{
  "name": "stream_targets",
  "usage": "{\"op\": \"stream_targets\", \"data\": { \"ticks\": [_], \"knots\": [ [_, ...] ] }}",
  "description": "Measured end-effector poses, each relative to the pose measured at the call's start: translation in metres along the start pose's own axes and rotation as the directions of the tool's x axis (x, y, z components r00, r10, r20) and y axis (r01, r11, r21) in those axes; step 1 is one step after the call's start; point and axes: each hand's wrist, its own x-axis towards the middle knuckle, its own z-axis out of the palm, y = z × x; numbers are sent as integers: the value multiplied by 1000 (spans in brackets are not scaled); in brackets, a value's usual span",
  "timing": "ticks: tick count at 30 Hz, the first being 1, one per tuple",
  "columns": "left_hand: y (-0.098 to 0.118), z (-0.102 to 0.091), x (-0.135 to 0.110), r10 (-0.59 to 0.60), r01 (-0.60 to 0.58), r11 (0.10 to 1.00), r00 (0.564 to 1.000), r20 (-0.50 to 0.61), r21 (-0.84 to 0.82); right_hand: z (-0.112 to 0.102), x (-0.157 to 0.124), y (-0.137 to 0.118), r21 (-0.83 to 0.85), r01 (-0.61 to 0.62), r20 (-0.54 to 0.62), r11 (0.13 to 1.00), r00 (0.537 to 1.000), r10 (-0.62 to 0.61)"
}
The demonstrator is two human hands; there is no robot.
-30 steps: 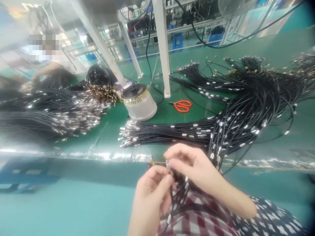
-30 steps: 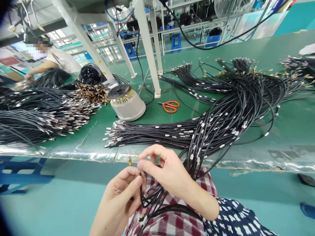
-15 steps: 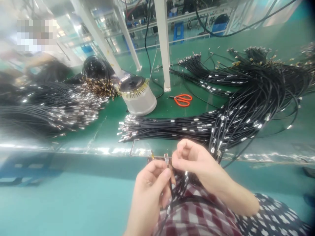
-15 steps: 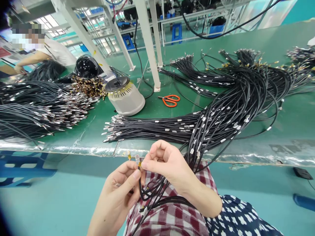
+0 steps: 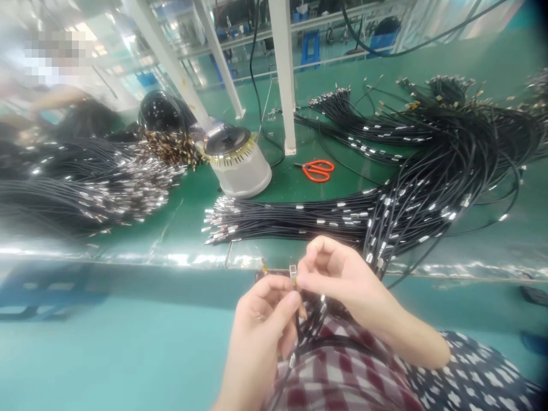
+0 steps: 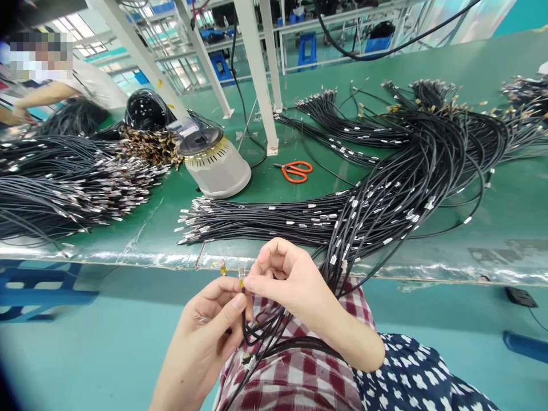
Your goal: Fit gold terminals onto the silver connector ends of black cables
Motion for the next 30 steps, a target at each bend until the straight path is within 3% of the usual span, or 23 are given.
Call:
{"op": "stream_targets", "data": {
  "ticks": [9,20,27,30],
  "knots": [
    [-1,0,-1,-2,2,1000,1000,3,-11,0,0,0,-3,16,-2,1000,1000,-16],
    [0,6,-1,68,-66,997,997,-46,40,7,-1,3,-107,18,-97,994,995,-29],
    [-2,1,4,80,-80,997,996,-40,1,1,-1,1,-5,-23,22,1000,999,23],
    [-1,1,2,71,-71,997,997,-31,-9,-1,-3,0,-12,-14,6,1000,1000,14]
  ]
}}
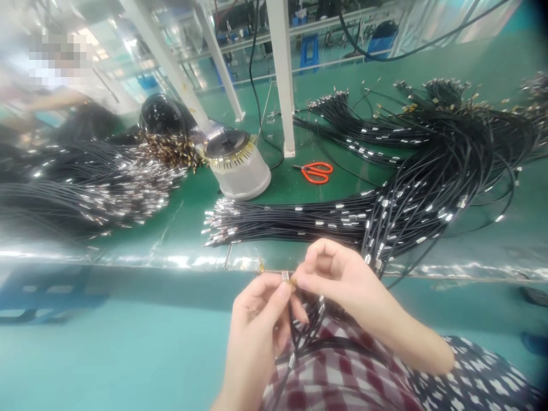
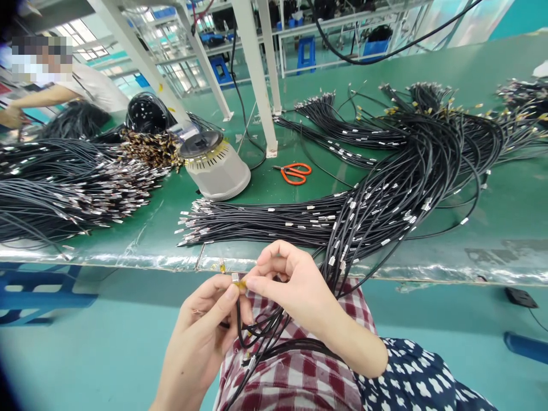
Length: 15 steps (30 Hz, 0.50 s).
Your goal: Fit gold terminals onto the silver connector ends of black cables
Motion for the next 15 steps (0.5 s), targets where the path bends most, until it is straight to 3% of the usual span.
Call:
{"op": "stream_targets", "data": {
  "ticks": [15],
  "knots": [
    [-2,-8,2,-89,90,994,996,22,-60,5,-1,3,13,34,-80,999,996,-33]
  ]
}}
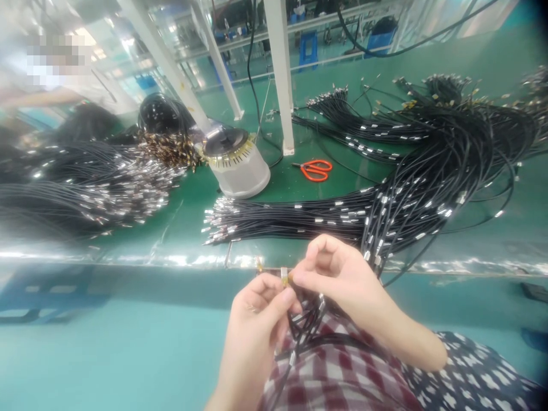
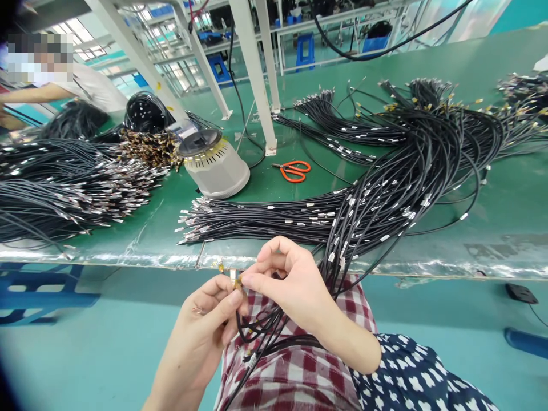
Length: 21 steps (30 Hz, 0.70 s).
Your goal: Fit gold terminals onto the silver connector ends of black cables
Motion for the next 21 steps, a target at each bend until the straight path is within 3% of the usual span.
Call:
{"op": "stream_targets", "data": {
  "ticks": [5,11,17,21],
  "knots": [
    [-1,3,-1,19,-18,999,1000,9,-43,2,1,-1,38,-15,-7,999,1000,15],
    [-3,3,2,20,-17,998,998,53,-58,2,7,3,144,10,149,989,988,-31],
    [-2,2,3,68,-70,997,997,-45,-36,8,-1,5,-42,137,-74,990,987,-140],
    [0,-2,3,67,-64,997,996,-63,40,5,-1,0,-49,87,11,995,996,-87]
  ]
}}
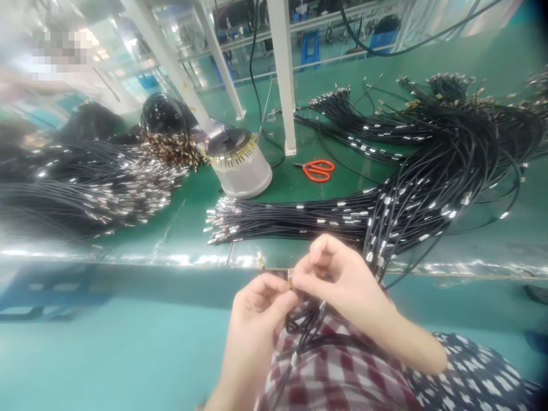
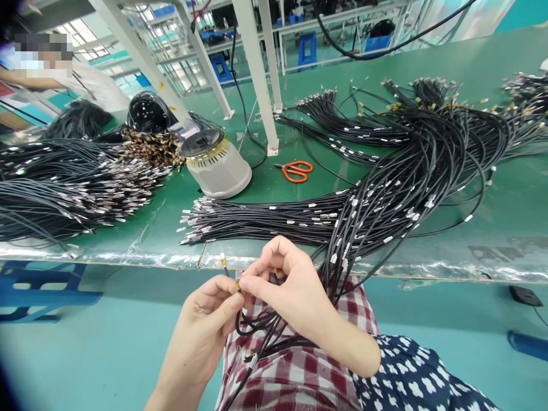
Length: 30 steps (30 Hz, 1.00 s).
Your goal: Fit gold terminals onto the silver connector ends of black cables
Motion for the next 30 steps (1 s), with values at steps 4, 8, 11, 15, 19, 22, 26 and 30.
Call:
{"op": "stream_targets", "data": {
  "ticks": [4,8,11,15,19,22,26,30],
  "knots": [
    [1,-3,3,17,-18,1000,996,87,15,-6,11,5,90,-77,126,993,990,65],
    [2,-3,6,-9,19,999,981,195,-50,-9,21,15,247,-130,295,960,954,54],
    [2,-5,9,-34,58,994,970,239,-91,-12,25,22,297,-195,372,935,925,74],
    [1,-5,10,-19,37,996,975,220,-76,-13,24,25,251,-159,347,955,936,65],
    [0,-2,11,-1,10,997,993,115,-75,-12,18,14,8,24,247,1000,969,-25],
    [0,-3,7,48,-43,993,998,43,-109,-14,21,6,-151,108,113,983,989,-92],
    [1,-5,-5,160,-166,981,985,-65,-101,-17,35,10,-95,149,-190,984,968,-165],
    [2,-3,-12,107,-120,991,976,187,56,-3,47,29,-75,94,-5,993,995,-95]
  ]
}}
